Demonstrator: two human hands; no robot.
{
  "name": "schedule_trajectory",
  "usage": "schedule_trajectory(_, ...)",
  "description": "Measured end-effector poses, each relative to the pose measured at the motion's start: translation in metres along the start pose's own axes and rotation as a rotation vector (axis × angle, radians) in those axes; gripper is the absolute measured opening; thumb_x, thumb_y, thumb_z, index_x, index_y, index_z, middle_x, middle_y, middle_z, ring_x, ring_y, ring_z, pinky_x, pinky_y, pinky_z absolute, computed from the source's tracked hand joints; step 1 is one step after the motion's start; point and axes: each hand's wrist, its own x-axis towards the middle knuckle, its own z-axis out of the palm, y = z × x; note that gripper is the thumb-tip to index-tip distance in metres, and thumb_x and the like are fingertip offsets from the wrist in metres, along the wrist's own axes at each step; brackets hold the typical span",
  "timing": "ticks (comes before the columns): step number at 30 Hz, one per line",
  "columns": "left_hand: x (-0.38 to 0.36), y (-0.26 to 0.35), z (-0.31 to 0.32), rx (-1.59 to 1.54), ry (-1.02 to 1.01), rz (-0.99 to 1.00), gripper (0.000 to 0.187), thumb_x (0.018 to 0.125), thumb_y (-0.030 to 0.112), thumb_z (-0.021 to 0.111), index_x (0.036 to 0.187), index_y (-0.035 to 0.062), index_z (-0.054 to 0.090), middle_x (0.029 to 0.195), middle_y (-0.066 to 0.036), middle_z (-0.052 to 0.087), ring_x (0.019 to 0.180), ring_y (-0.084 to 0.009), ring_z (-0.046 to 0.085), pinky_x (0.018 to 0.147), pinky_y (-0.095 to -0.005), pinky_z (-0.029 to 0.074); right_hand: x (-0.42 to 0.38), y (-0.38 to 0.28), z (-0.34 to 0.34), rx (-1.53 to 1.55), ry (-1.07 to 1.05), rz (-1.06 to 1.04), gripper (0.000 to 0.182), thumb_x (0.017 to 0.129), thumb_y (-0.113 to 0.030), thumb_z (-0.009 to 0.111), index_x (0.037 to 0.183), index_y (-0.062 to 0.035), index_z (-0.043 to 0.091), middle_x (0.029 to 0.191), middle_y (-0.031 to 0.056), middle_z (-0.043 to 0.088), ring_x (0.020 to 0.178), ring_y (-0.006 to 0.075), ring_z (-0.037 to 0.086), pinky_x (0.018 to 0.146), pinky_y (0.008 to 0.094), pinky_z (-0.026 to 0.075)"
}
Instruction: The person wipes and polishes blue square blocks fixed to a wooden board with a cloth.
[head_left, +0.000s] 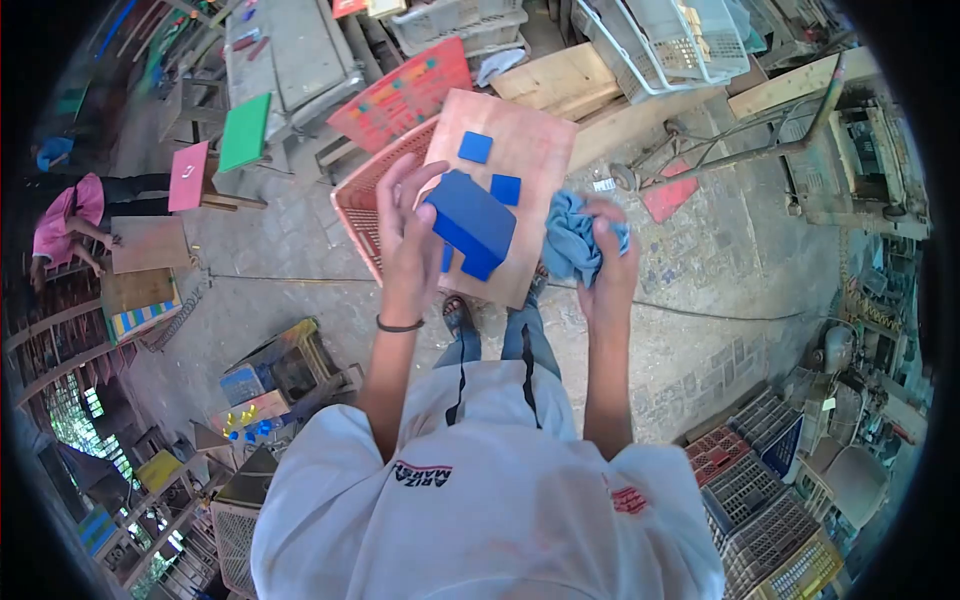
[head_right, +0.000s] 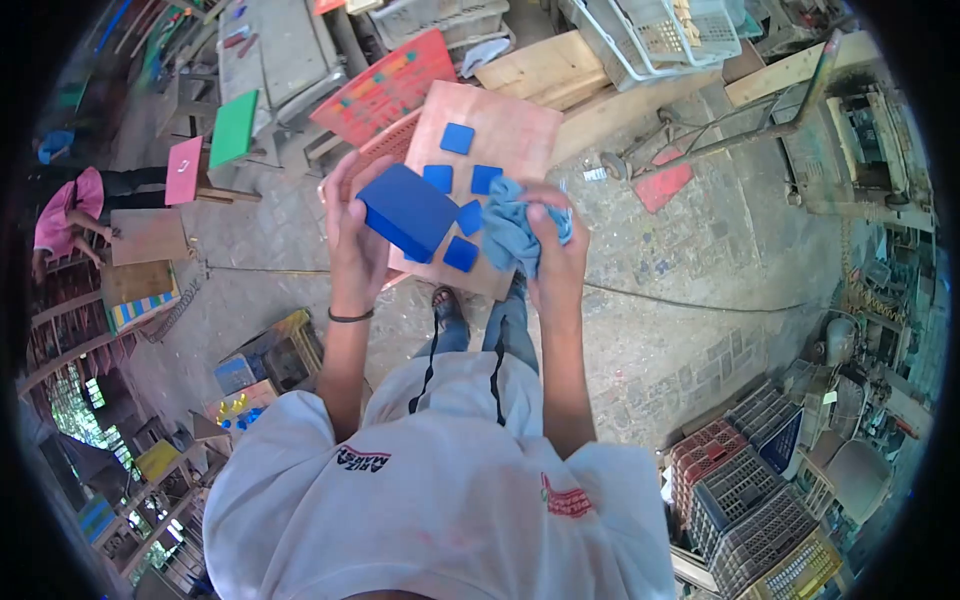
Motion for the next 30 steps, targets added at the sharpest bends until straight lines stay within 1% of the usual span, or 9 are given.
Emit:
schedule_trajectory(6, -0.044, 0.048, 0.015, -0.154, 0.004, -0.074, 0.042, 0.090, 0.033, 0.039, 0.120, 0.0033, 0.039, 0.119, -0.014, 0.046, 0.106, -0.0216, 0.049, 0.090, -0.0340, 0.041, -0.046, -0.025, 0.135, -0.799, -0.534, -0.787, 0.011, 0.078, -0.012, 0.056, 0.086, -0.0043, 0.056, 0.093, 0.0114, 0.056, 0.084, 0.0277, 0.056, 0.080, 0.0374, 0.044)
schedule_trajectory(7, -0.048, 0.048, 0.004, 0.227, -0.070, 0.095, 0.044, 0.091, 0.034, 0.035, 0.122, 0.0029, 0.038, 0.119, -0.014, 0.046, 0.106, -0.0214, 0.049, 0.090, -0.0334, 0.040, -0.050, -0.014, 0.145, -0.900, -0.532, -0.907, 0.011, 0.079, -0.012, 0.054, 0.086, -0.0042, 0.056, 0.092, 0.0112, 0.056, 0.085, 0.0295, 0.056, 0.079, 0.0390, 0.045)
schedule_trajectory(10, -0.063, 0.072, 0.001, -0.286, 0.075, -0.190, 0.048, 0.092, 0.037, 0.031, 0.125, 0.0013, 0.035, 0.120, -0.014, 0.045, 0.104, -0.0203, 0.049, 0.090, -0.0318, 0.039, -0.041, 0.015, 0.140, -0.819, -0.347, -0.655, 0.014, 0.080, -0.012, 0.052, 0.090, -0.0033, 0.056, 0.095, 0.0129, 0.057, 0.087, 0.0284, 0.056, 0.078, 0.0399, 0.045)
schedule_trajectory(12, -0.063, 0.084, -0.004, 0.312, -0.118, 0.194, 0.051, 0.093, 0.040, 0.026, 0.128, 0.0016, 0.031, 0.121, -0.015, 0.044, 0.106, -0.0199, 0.048, 0.086, -0.0326, 0.043, -0.026, 0.009, 0.125, -1.013, -0.216, -0.264, 0.017, 0.082, -0.013, 0.050, 0.094, -0.0019, 0.056, 0.103, 0.0165, 0.056, 0.092, 0.0302, 0.055, 0.078, 0.0387, 0.045)
schedule_trajectory(15, -0.066, 0.094, -0.002, 0.256, -0.099, 0.224, 0.052, 0.094, 0.039, 0.026, 0.128, 0.0012, 0.031, 0.120, -0.014, 0.044, 0.106, -0.0189, 0.047, 0.089, -0.0307, 0.039, -0.046, -0.013, 0.129, -0.584, -0.112, -0.234, 0.018, 0.082, -0.011, 0.051, 0.095, -0.0003, 0.056, 0.101, 0.0185, 0.058, 0.089, 0.0330, 0.057, 0.075, 0.0376, 0.046)
schedule_trajectory(18, -0.062, 0.086, -0.011, 0.319, -0.120, 0.235, 0.052, 0.094, 0.038, 0.025, 0.130, 0.0009, 0.032, 0.121, -0.014, 0.044, 0.108, -0.0190, 0.045, 0.093, -0.0307, 0.034, -0.077, -0.020, 0.166, -0.686, -0.343, -0.918, 0.015, 0.082, -0.009, 0.051, 0.091, 0.0013, 0.057, 0.085, 0.0166, 0.062, 0.078, 0.0313, 0.061, 0.068, 0.0359, 0.047)
schedule_trajectory(22, -0.072, 0.100, 0.010, 0.359, -0.177, 0.327, 0.054, 0.093, 0.037, 0.024, 0.130, -0.0011, 0.033, 0.122, -0.014, 0.044, 0.113, -0.0215, 0.042, 0.096, -0.0324, 0.031, -0.043, 0.011, 0.150, -0.718, -0.099, -0.848, 0.016, 0.083, -0.010, 0.050, 0.091, 0.0010, 0.059, 0.088, 0.0136, 0.064, 0.081, 0.0248, 0.062, 0.072, 0.0303, 0.047)
schedule_trajectory(25, -0.075, 0.110, 0.011, 0.384, -0.248, 0.368, 0.055, 0.093, 0.037, 0.022, 0.129, -0.0019, 0.034, 0.125, -0.014, 0.043, 0.114, -0.0225, 0.042, 0.097, -0.0332, 0.030, -0.046, -0.003, 0.132, -0.664, -0.108, -0.370, 0.020, 0.084, -0.010, 0.049, 0.097, 0.0005, 0.058, 0.103, 0.0189, 0.057, 0.095, 0.0298, 0.057, 0.077, 0.0359, 0.045)
schedule_trajectory(30, -0.060, 0.087, -0.007, 0.404, -0.120, 0.276, 0.051, 0.094, 0.033, 0.023, 0.128, -0.0021, 0.035, 0.124, -0.015, 0.043, 0.114, -0.0219, 0.042, 0.098, -0.0337, 0.030, -0.083, -0.004, 0.174, -0.812, -0.306, -0.966, 0.024, 0.087, -0.012, 0.043, 0.100, 0.0002, 0.059, 0.104, 0.0183, 0.059, 0.100, 0.0231, 0.056, 0.085, 0.0313, 0.042)
